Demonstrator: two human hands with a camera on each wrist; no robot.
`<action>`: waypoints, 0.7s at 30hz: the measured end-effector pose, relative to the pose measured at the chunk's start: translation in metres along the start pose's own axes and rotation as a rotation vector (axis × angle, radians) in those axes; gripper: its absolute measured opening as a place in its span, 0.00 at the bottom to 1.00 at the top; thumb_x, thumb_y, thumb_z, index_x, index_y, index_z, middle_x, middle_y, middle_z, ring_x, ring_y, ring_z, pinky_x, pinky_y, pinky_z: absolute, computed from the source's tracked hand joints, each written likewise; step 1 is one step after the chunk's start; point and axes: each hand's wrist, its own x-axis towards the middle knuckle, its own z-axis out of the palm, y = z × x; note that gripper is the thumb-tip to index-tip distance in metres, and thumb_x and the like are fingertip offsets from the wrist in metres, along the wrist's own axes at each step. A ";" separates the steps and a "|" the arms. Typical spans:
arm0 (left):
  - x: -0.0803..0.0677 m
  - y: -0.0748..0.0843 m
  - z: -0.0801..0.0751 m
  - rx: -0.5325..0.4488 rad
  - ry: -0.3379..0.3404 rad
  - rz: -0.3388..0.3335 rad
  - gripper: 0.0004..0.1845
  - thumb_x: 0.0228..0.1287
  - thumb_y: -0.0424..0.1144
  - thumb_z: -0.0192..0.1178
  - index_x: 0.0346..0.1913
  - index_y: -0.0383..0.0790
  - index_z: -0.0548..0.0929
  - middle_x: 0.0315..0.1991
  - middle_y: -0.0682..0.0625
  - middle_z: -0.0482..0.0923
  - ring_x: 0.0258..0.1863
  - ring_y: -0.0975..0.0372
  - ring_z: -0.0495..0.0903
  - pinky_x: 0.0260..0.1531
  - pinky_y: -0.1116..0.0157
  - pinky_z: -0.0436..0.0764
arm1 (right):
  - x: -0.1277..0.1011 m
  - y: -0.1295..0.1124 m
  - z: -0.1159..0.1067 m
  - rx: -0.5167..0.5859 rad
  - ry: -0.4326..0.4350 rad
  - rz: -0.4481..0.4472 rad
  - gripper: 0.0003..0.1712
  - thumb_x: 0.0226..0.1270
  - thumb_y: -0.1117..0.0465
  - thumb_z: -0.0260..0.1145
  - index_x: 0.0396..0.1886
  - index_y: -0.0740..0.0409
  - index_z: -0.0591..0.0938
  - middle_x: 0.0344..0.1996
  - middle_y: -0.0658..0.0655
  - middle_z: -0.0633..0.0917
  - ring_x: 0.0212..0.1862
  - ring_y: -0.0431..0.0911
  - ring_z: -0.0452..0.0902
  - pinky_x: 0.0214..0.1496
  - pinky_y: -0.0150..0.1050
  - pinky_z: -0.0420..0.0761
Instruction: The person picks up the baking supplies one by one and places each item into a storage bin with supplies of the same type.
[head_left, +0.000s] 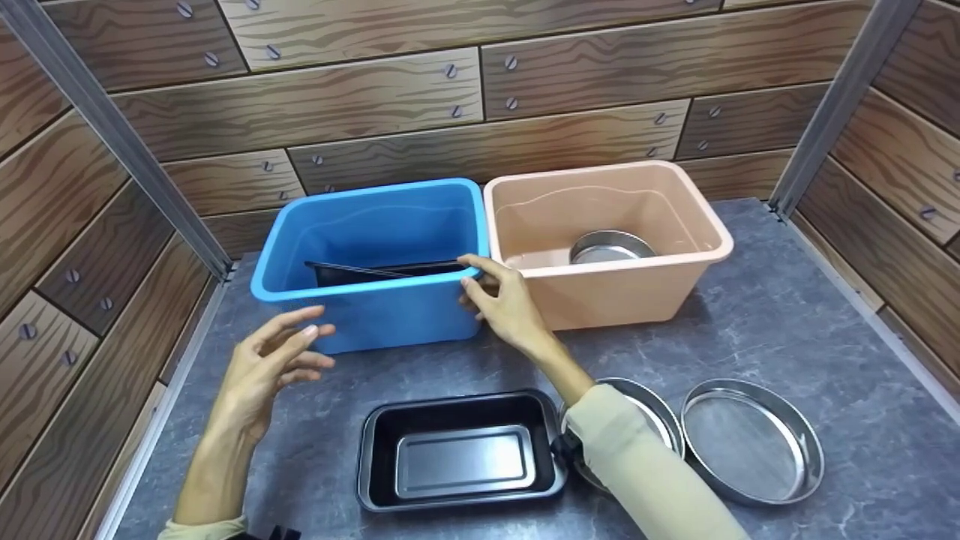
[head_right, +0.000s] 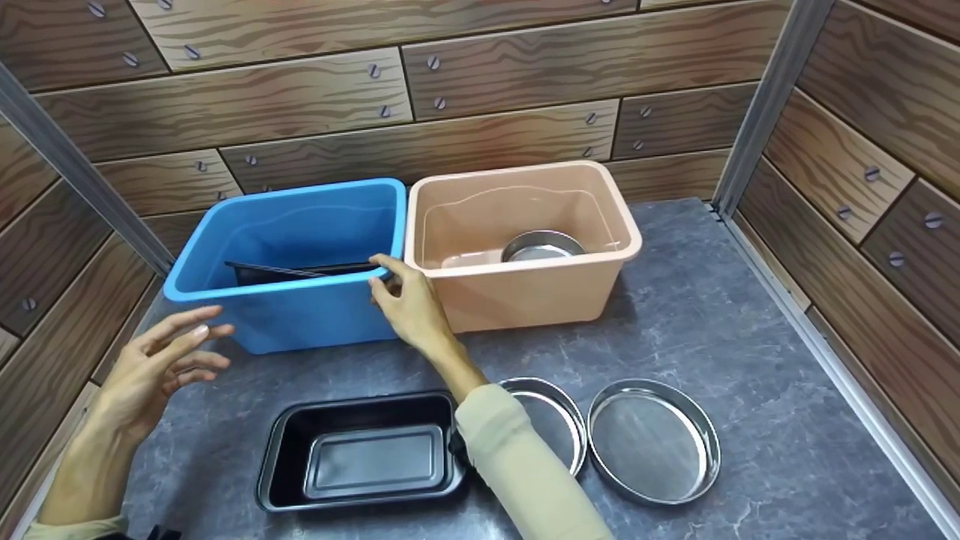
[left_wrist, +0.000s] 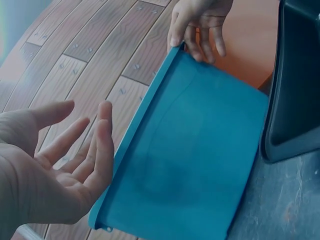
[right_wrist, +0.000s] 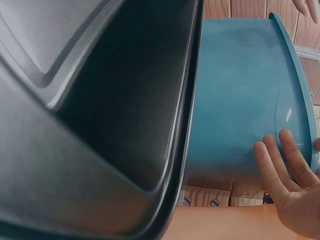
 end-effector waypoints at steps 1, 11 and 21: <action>-0.001 -0.001 -0.001 0.011 -0.007 -0.003 0.23 0.67 0.46 0.63 0.62 0.44 0.76 0.52 0.42 0.82 0.36 0.51 0.86 0.38 0.57 0.86 | 0.000 0.000 0.000 0.001 0.002 -0.001 0.19 0.71 0.68 0.59 0.60 0.65 0.77 0.30 0.73 0.84 0.35 0.68 0.81 0.25 0.34 0.83; -0.015 -0.028 -0.005 -0.016 -0.069 -0.028 0.20 0.67 0.38 0.61 0.61 0.39 0.77 0.51 0.37 0.81 0.38 0.48 0.85 0.43 0.51 0.84 | 0.001 0.004 0.001 -0.010 0.000 0.016 0.19 0.72 0.68 0.59 0.61 0.65 0.76 0.33 0.74 0.83 0.36 0.69 0.81 0.34 0.63 0.82; -0.024 -0.060 -0.007 0.053 -0.097 -0.049 0.21 0.66 0.37 0.63 0.61 0.42 0.78 0.59 0.48 0.78 0.56 0.53 0.79 0.51 0.56 0.82 | 0.010 0.036 0.002 -0.029 0.024 0.008 0.19 0.72 0.62 0.61 0.60 0.54 0.78 0.30 0.64 0.86 0.33 0.59 0.84 0.26 0.43 0.84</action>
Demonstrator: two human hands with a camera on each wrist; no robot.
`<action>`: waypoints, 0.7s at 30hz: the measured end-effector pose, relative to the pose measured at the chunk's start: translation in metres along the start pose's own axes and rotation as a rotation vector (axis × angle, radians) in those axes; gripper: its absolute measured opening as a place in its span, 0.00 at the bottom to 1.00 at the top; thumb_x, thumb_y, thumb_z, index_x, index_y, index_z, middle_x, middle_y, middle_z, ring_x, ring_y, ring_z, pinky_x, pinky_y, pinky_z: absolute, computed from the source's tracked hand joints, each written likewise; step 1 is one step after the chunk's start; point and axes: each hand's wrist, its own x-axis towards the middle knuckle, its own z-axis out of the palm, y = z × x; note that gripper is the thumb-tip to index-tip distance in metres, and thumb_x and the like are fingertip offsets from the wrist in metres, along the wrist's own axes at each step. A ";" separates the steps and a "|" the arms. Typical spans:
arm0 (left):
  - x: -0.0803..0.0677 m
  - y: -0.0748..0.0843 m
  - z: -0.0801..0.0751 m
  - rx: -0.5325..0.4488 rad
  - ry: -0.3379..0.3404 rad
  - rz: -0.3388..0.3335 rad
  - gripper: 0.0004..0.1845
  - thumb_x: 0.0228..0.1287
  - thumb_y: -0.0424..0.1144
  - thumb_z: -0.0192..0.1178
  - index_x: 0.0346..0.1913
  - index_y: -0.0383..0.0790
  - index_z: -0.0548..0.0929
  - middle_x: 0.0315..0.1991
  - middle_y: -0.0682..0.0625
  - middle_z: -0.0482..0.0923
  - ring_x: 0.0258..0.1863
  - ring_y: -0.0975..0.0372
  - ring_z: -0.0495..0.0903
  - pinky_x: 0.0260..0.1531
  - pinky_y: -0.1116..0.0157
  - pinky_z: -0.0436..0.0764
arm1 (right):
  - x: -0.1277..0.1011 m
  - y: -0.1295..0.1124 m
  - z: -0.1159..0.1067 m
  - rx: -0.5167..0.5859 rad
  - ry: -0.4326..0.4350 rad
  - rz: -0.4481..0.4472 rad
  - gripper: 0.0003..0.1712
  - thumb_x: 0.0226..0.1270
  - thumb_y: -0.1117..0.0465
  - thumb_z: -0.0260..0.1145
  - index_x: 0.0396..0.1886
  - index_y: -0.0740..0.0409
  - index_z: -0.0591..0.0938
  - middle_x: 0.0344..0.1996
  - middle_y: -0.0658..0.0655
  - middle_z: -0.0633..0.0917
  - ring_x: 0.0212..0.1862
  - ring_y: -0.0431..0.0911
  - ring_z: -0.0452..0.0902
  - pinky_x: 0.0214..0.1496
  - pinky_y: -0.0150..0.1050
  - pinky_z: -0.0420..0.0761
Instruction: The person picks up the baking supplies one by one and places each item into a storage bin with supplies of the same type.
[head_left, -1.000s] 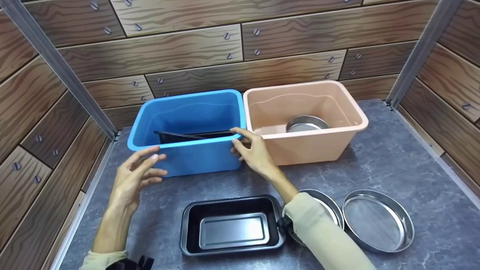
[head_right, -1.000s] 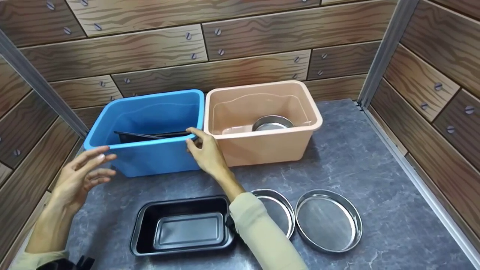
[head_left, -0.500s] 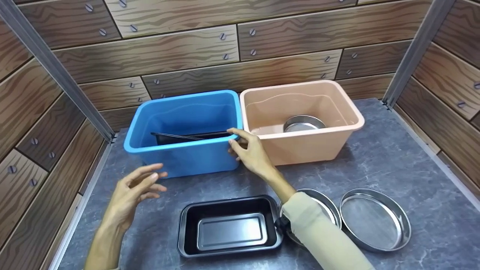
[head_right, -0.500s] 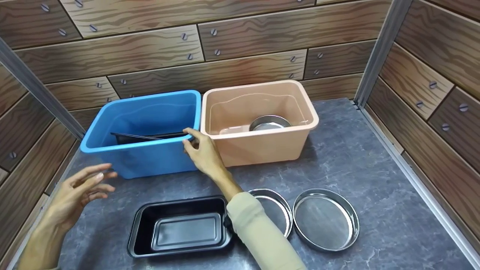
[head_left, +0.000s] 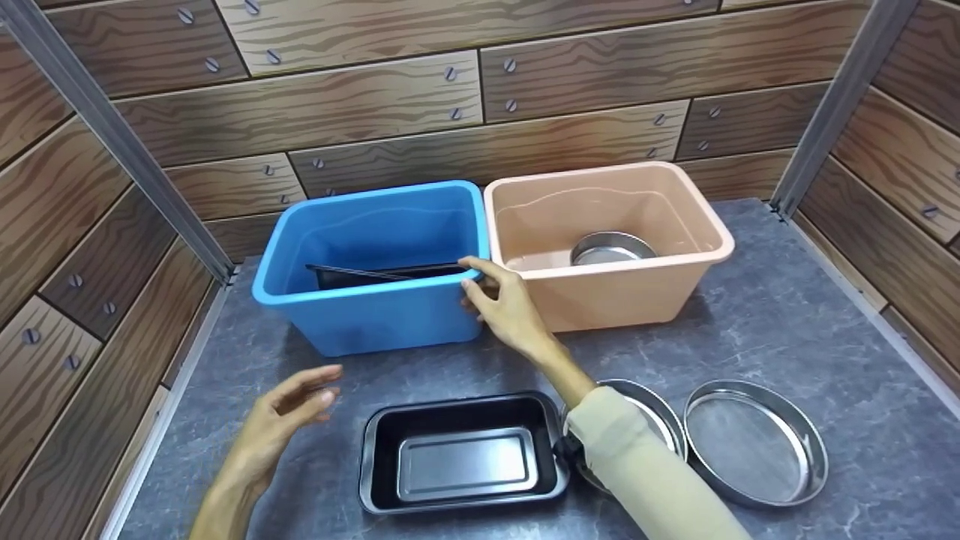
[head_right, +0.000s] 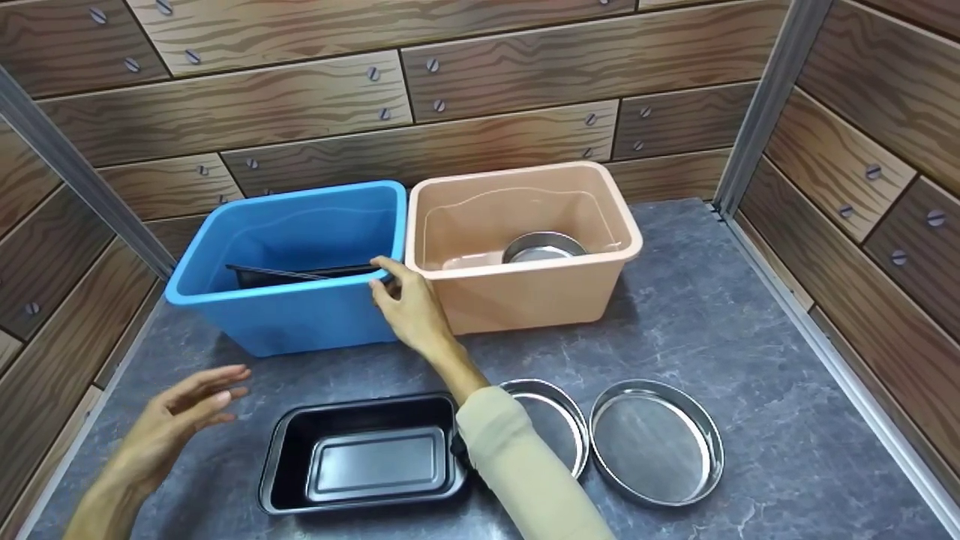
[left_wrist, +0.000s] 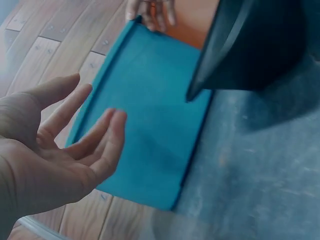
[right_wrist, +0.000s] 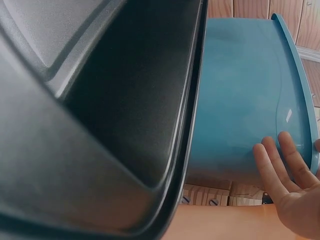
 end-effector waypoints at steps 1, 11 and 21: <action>-0.001 -0.004 0.000 0.003 -0.007 -0.009 0.21 0.65 0.36 0.63 0.61 0.42 0.78 0.60 0.49 0.78 0.57 0.55 0.78 0.52 0.57 0.81 | 0.000 0.000 0.000 -0.003 -0.002 0.002 0.18 0.72 0.62 0.61 0.60 0.53 0.79 0.30 0.64 0.86 0.33 0.58 0.84 0.26 0.41 0.84; -0.007 -0.035 -0.002 0.008 -0.185 -0.070 0.26 0.69 0.36 0.59 0.68 0.44 0.70 0.67 0.38 0.67 0.58 0.45 0.76 0.54 0.44 0.77 | 0.001 -0.002 0.000 0.012 -0.024 0.007 0.19 0.72 0.64 0.60 0.61 0.56 0.78 0.30 0.66 0.85 0.33 0.62 0.83 0.31 0.60 0.83; -0.012 -0.056 0.003 -0.025 -0.313 -0.060 0.30 0.67 0.30 0.59 0.71 0.41 0.66 0.67 0.33 0.65 0.55 0.46 0.78 0.49 0.49 0.82 | 0.001 -0.002 -0.001 -0.001 -0.028 0.002 0.19 0.72 0.63 0.60 0.61 0.56 0.78 0.29 0.65 0.85 0.33 0.61 0.83 0.31 0.60 0.83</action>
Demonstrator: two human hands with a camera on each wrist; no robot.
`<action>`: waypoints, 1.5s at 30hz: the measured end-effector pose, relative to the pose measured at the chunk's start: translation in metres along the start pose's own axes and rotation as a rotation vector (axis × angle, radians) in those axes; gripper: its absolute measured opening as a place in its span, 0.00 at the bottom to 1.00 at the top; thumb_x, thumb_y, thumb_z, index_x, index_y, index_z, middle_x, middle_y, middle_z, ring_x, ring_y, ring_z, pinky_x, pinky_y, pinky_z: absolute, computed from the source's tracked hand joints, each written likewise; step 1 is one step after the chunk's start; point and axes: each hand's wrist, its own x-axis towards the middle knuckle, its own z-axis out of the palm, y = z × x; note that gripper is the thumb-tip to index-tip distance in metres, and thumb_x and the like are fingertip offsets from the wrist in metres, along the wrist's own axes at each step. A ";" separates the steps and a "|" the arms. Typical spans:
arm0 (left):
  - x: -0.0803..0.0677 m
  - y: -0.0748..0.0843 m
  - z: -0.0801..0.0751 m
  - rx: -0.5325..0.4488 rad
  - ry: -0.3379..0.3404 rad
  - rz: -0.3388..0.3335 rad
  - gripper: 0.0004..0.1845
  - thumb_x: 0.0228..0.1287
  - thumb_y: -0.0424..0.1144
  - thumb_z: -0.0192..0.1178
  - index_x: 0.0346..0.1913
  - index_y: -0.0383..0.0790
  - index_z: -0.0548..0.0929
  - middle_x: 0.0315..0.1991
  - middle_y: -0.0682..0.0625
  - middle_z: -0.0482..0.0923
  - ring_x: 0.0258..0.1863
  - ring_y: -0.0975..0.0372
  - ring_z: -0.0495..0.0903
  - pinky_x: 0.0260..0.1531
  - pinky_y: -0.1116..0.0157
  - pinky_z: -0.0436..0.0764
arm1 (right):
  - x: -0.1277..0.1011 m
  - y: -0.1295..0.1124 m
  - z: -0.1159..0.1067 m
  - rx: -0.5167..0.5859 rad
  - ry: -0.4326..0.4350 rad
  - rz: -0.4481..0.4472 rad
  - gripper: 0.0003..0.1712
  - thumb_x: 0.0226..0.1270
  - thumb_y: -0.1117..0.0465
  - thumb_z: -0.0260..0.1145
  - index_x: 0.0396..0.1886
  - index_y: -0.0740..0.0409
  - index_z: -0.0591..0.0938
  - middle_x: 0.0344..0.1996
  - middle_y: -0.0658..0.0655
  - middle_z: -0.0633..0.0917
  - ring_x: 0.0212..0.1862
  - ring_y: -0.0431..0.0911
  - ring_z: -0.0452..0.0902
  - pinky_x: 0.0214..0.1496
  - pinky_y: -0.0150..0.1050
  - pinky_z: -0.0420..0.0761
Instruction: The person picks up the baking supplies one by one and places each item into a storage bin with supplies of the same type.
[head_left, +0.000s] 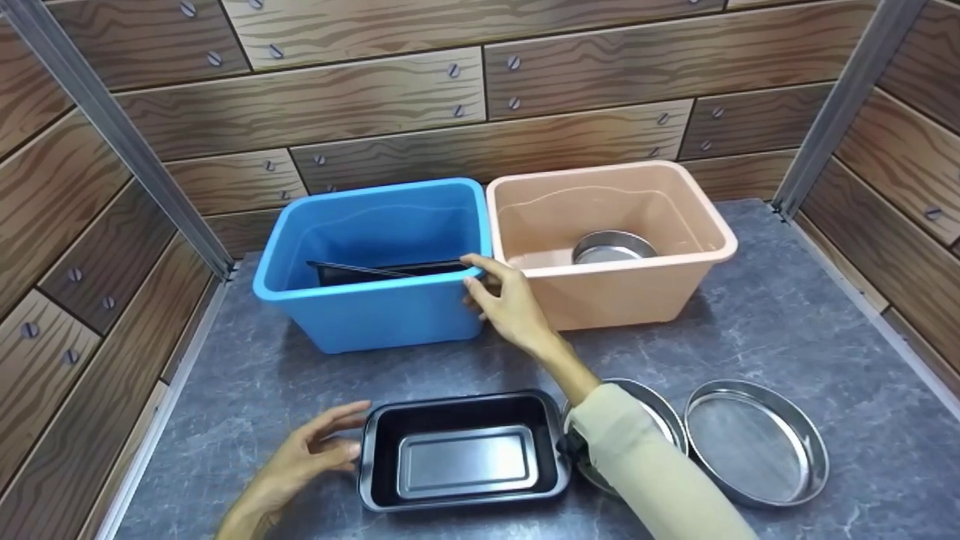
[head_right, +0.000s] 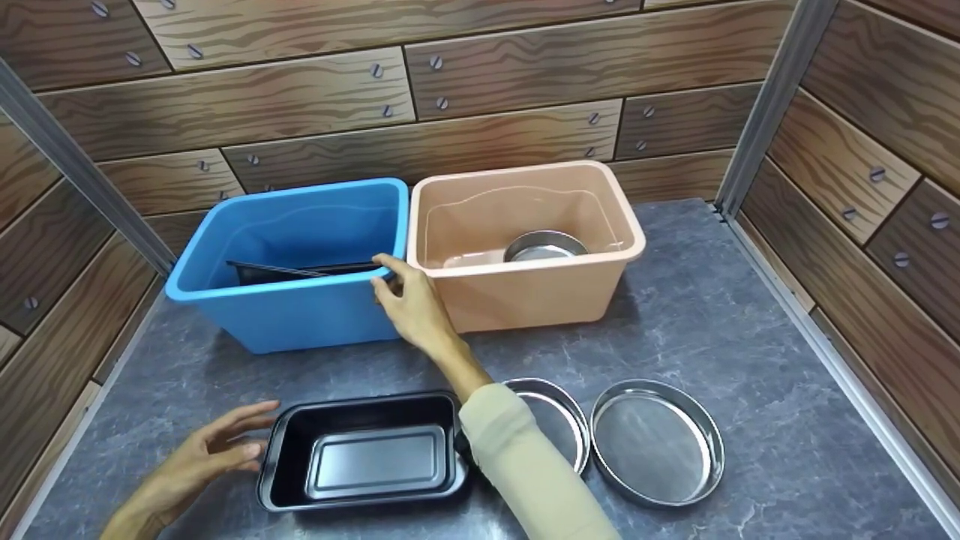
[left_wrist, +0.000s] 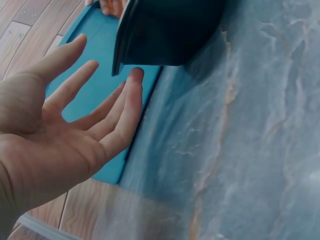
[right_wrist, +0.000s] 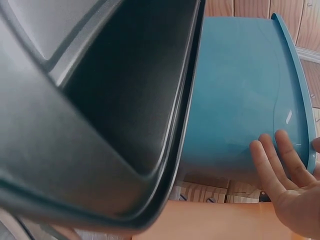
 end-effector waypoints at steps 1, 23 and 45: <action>0.000 -0.001 0.001 -0.014 -0.009 -0.006 0.31 0.66 0.30 0.60 0.71 0.41 0.65 0.67 0.33 0.65 0.55 0.46 0.78 0.49 0.49 0.82 | 0.000 0.000 0.000 0.001 -0.002 -0.001 0.19 0.72 0.63 0.60 0.61 0.56 0.78 0.29 0.65 0.85 0.33 0.62 0.83 0.31 0.61 0.83; 0.003 -0.013 0.009 -0.128 -0.143 -0.067 0.39 0.65 0.28 0.60 0.75 0.50 0.58 0.70 0.35 0.58 0.61 0.43 0.73 0.52 0.51 0.81 | -0.002 -0.002 0.001 0.006 0.003 0.002 0.18 0.72 0.62 0.60 0.60 0.53 0.79 0.29 0.65 0.85 0.32 0.62 0.83 0.30 0.54 0.85; 0.006 -0.021 0.012 -0.054 -0.235 0.006 0.42 0.67 0.32 0.60 0.77 0.55 0.50 0.79 0.47 0.40 0.74 0.46 0.55 0.68 0.49 0.66 | -0.013 -0.038 0.000 0.020 0.001 0.016 0.18 0.72 0.69 0.58 0.60 0.64 0.77 0.31 0.73 0.83 0.31 0.58 0.82 0.33 0.59 0.84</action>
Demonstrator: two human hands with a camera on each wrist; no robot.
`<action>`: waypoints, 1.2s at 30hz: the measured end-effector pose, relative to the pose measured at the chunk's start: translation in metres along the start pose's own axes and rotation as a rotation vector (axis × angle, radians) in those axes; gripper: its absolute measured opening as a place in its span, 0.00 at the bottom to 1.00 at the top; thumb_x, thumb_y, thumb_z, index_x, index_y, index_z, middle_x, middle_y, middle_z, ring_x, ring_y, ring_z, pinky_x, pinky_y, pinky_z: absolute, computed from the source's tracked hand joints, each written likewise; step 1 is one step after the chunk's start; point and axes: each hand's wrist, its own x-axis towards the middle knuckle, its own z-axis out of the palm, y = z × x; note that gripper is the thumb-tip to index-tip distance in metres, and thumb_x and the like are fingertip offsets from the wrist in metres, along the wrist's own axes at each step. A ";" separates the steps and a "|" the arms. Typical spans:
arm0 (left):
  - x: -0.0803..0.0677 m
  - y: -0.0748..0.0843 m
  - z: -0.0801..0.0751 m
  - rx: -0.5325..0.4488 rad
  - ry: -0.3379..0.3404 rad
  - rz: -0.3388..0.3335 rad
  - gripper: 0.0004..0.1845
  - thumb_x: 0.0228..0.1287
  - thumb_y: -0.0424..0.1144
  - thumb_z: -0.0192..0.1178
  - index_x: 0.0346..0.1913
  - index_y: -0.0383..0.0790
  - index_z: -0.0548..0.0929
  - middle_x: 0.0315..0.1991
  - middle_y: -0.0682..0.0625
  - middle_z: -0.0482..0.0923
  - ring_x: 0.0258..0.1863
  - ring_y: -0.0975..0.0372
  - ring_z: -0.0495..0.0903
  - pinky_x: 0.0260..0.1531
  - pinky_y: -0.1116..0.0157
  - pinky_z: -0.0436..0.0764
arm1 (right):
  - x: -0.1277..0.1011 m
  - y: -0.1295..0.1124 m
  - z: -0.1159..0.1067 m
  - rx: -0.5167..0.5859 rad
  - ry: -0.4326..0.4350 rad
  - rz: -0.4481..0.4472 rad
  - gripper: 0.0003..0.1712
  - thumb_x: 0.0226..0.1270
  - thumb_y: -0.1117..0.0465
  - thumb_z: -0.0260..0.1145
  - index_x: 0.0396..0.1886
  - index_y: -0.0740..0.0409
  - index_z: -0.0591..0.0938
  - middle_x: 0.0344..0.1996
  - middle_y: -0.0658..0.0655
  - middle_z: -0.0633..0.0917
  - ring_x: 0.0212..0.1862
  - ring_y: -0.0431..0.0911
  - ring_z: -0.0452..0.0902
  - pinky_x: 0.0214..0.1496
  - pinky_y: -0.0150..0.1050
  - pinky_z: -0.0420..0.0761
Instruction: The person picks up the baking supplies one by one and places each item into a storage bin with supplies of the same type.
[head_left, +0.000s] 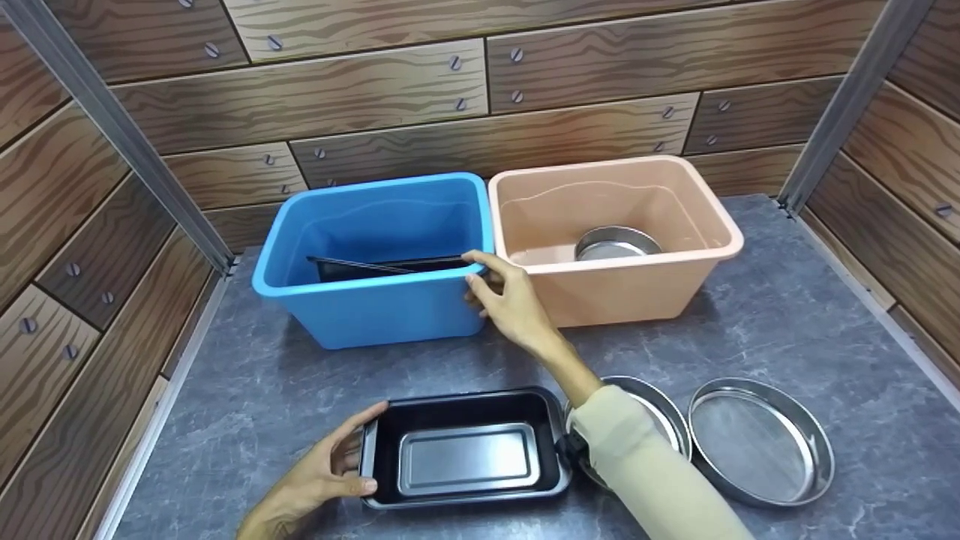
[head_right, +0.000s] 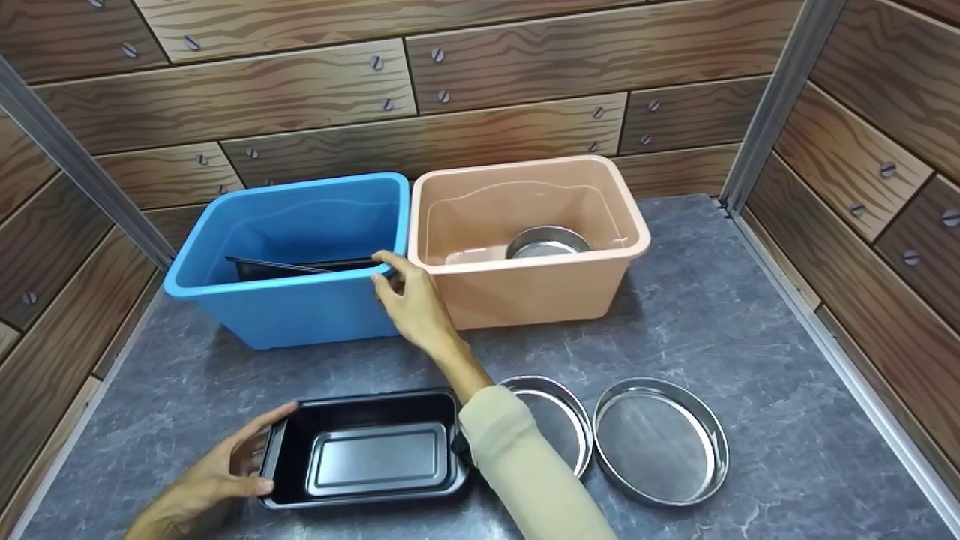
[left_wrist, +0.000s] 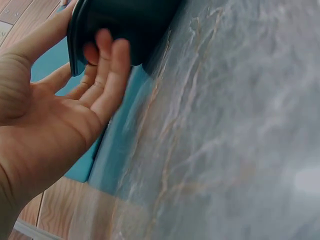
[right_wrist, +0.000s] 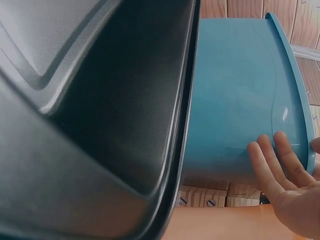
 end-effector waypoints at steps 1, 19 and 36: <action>0.000 0.000 0.000 0.011 0.004 -0.002 0.41 0.67 0.32 0.60 0.77 0.55 0.51 0.79 0.48 0.39 0.75 0.47 0.52 0.69 0.49 0.64 | 0.000 0.001 0.000 0.005 -0.001 0.002 0.18 0.72 0.69 0.58 0.60 0.64 0.76 0.31 0.73 0.83 0.32 0.59 0.82 0.34 0.60 0.83; -0.003 0.003 0.006 -0.074 0.010 0.018 0.45 0.62 0.26 0.61 0.78 0.50 0.50 0.79 0.47 0.37 0.73 0.46 0.54 0.63 0.55 0.72 | -0.001 0.003 -0.001 0.006 -0.012 0.000 0.19 0.73 0.68 0.57 0.61 0.64 0.76 0.32 0.74 0.83 0.35 0.67 0.81 0.33 0.51 0.86; -0.007 0.014 0.007 -0.152 0.005 0.100 0.48 0.59 0.22 0.59 0.78 0.46 0.47 0.76 0.37 0.46 0.62 0.36 0.69 0.55 0.47 0.78 | -0.001 0.000 -0.001 -0.030 0.001 0.001 0.19 0.72 0.69 0.57 0.61 0.63 0.76 0.31 0.72 0.83 0.29 0.48 0.81 0.30 0.42 0.84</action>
